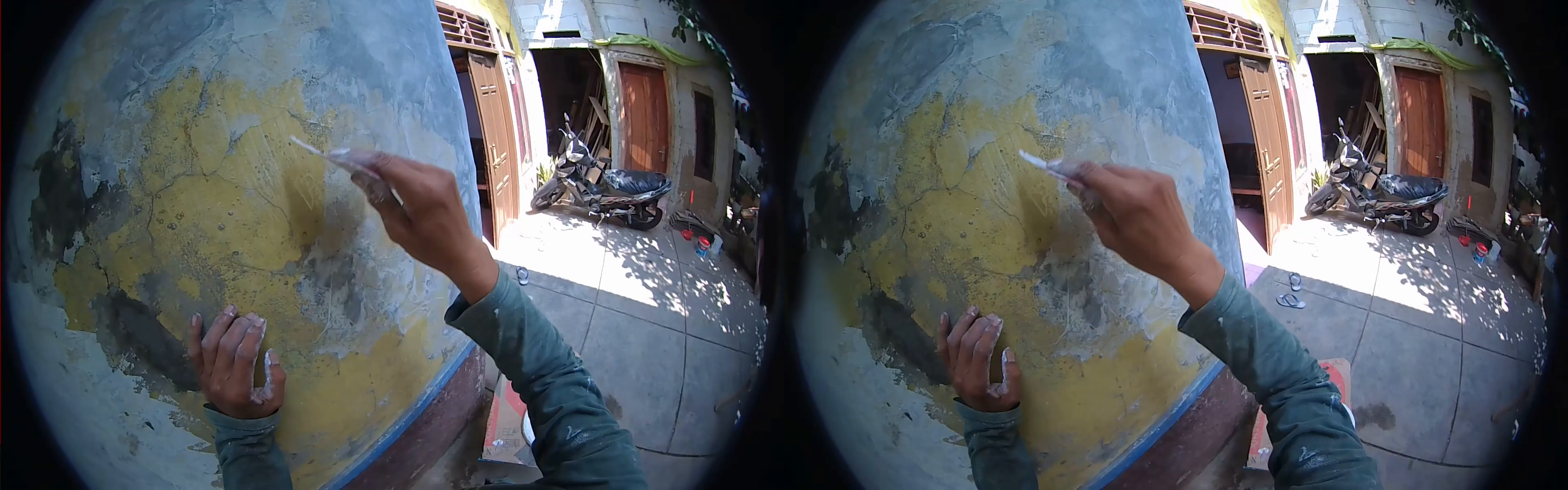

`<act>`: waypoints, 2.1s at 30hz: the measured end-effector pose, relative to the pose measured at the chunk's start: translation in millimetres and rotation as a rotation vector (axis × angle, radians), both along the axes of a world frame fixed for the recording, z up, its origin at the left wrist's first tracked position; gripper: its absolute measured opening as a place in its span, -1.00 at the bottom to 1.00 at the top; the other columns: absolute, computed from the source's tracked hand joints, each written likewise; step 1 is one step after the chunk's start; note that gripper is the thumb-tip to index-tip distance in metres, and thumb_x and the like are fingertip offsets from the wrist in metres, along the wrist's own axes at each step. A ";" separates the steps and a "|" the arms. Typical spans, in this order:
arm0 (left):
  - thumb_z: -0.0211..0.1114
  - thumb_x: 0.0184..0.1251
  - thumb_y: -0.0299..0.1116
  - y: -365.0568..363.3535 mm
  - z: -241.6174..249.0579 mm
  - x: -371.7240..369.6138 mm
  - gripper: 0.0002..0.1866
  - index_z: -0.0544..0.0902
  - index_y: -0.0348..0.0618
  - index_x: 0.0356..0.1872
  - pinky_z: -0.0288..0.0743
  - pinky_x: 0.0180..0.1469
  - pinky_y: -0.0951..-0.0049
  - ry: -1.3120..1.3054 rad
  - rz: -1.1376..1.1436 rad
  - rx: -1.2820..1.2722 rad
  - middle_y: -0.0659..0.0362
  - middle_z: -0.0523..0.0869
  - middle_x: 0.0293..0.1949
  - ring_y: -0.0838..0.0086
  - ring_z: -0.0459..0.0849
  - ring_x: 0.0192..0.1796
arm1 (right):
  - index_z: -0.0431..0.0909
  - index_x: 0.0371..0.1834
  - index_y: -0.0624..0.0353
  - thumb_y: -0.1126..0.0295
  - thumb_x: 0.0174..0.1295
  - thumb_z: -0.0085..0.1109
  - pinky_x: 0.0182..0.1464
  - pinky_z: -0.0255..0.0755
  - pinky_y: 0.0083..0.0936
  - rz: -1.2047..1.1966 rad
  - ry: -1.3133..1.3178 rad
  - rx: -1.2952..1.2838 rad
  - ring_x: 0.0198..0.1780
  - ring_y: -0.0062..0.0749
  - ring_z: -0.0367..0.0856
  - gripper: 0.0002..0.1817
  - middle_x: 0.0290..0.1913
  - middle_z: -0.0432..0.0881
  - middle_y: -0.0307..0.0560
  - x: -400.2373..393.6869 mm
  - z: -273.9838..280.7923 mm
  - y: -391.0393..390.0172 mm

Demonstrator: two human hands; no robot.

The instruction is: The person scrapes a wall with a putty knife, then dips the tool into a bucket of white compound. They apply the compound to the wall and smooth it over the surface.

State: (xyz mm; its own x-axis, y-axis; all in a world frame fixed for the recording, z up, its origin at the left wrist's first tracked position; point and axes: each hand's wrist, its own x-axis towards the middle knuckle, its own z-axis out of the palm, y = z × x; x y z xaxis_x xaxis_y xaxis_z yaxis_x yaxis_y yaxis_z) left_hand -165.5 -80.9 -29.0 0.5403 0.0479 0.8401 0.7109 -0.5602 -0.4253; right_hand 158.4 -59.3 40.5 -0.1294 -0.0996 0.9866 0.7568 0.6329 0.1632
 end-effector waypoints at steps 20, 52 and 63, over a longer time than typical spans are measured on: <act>0.18 0.25 -0.39 3.8 -2.9 -0.3 -0.58 0.67 -0.22 0.14 0.09 0.60 -0.27 0.035 0.062 0.020 0.04 0.73 0.13 -0.01 0.60 0.36 | 0.69 0.23 -0.23 0.54 0.13 0.33 -0.10 0.39 -0.28 -0.278 -0.074 -0.484 -0.27 -0.21 0.61 -0.44 -0.35 0.61 -0.20 94.7 -190.4 -7.2; 0.16 0.23 -0.38 4.4 -3.4 0.1 -0.57 0.68 -0.24 0.13 0.12 0.58 -0.28 0.046 0.061 0.043 0.02 0.73 0.12 -0.02 0.60 0.36 | 0.68 0.02 0.18 0.38 0.39 0.13 -0.07 0.56 -0.02 -0.329 0.787 -0.512 -0.09 0.26 0.74 -0.76 -0.18 0.75 0.29 157.8 -92.3 56.3; 0.17 0.25 -0.38 3.1 -3.3 2.1 -0.58 0.67 -0.25 0.13 0.11 0.59 -0.28 0.045 0.072 0.035 0.01 0.72 0.12 -0.02 0.59 0.36 | 0.62 0.05 0.22 0.48 0.28 0.20 -0.20 0.50 0.00 -0.242 0.446 -0.330 -0.23 0.26 0.69 -0.72 -0.28 0.70 0.22 42.9 -101.2 15.7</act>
